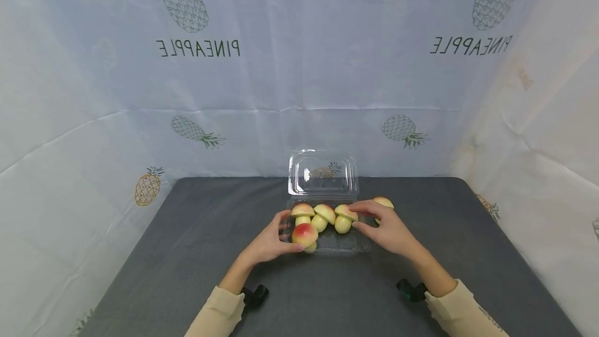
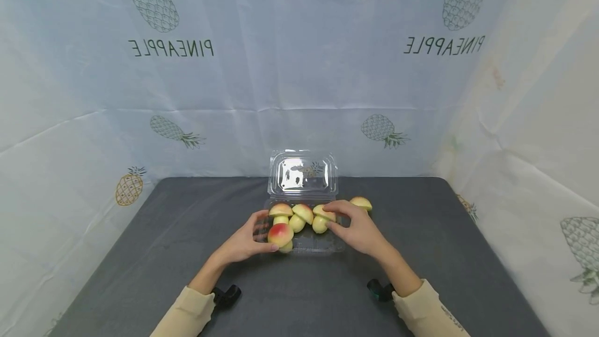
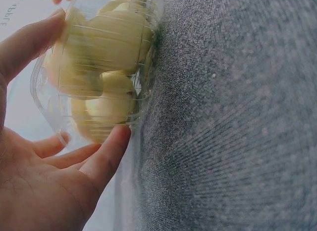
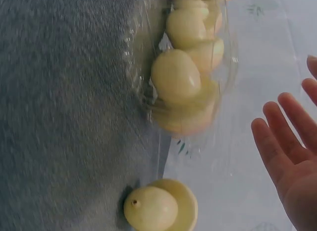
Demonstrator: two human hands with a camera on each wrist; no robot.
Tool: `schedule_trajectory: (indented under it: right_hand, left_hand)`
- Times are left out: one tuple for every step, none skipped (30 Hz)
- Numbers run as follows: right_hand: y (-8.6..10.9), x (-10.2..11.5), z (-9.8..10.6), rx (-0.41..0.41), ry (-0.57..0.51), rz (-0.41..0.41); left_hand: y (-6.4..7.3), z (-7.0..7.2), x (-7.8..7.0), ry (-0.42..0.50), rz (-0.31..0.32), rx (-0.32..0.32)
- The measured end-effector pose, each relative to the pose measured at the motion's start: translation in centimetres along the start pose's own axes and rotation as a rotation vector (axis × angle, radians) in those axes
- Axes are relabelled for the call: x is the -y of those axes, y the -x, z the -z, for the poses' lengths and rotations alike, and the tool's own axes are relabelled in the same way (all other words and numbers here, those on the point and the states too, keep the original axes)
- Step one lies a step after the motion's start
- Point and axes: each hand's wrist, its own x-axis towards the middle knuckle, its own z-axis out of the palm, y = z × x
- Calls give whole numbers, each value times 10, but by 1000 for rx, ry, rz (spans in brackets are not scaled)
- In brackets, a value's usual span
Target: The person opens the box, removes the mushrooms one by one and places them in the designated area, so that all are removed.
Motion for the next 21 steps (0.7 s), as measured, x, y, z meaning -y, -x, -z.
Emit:
schedule_trajectory:
  right_hand:
    - [0,1,-2,6,-13,-3]
    - [0,1,-3,11,-23,-5]
    - [0,2,-5,16,-35,-7]
    - [0,2,-7,20,-46,-9]
    - [0,3,-9,26,-56,-14]
    - [0,3,-11,29,-64,-15]
    - [0,3,-13,33,-65,-17]
    - [0,3,-15,36,-71,-22]
    - [0,3,-17,40,-74,-24]
    - [-1,3,-19,46,-77,-25]
    - [-1,3,-21,51,-79,-25]
    - [-2,3,-23,57,-83,-24]
    - [-2,3,-24,63,-89,-22]
    - [-2,3,-26,71,-96,-20]
    - [-3,4,-27,77,-101,-16]
    - [-3,4,-29,83,-109,-12]
    - [-4,5,-30,88,-117,-10]
    - [-5,5,-32,92,-127,-8]
    - [-6,6,-33,96,-133,-4]
    - [-7,7,-34,102,-139,-3]
    - [-8,7,-35,108,-146,-1]
  left_hand:
    - [0,0,0,2,-5,3]
    - [0,0,0,2,-9,5]
    - [0,0,0,2,-13,6]
    - [0,0,0,0,-14,7]
    - [0,0,0,-2,-17,8]
    - [0,0,0,-3,-17,9]
    - [0,0,0,-6,-19,10]
    - [0,0,0,-11,-24,12]
    - [0,0,0,-9,-28,12]
    - [0,0,-1,-8,-31,11]
    - [0,0,-1,-7,-32,10]
    - [0,0,-1,-4,-31,9]
    - [0,0,-1,-1,-31,7]
    - [0,0,-1,2,-32,6]
    - [0,0,0,5,-32,3]
    - [0,0,0,6,-31,2]
    - [0,-1,0,7,-29,2]
    - [0,-1,1,7,-27,2]
    - [0,-1,1,6,-28,2]
    - [1,-1,1,6,-27,1]
    - [1,-1,1,6,-26,0]
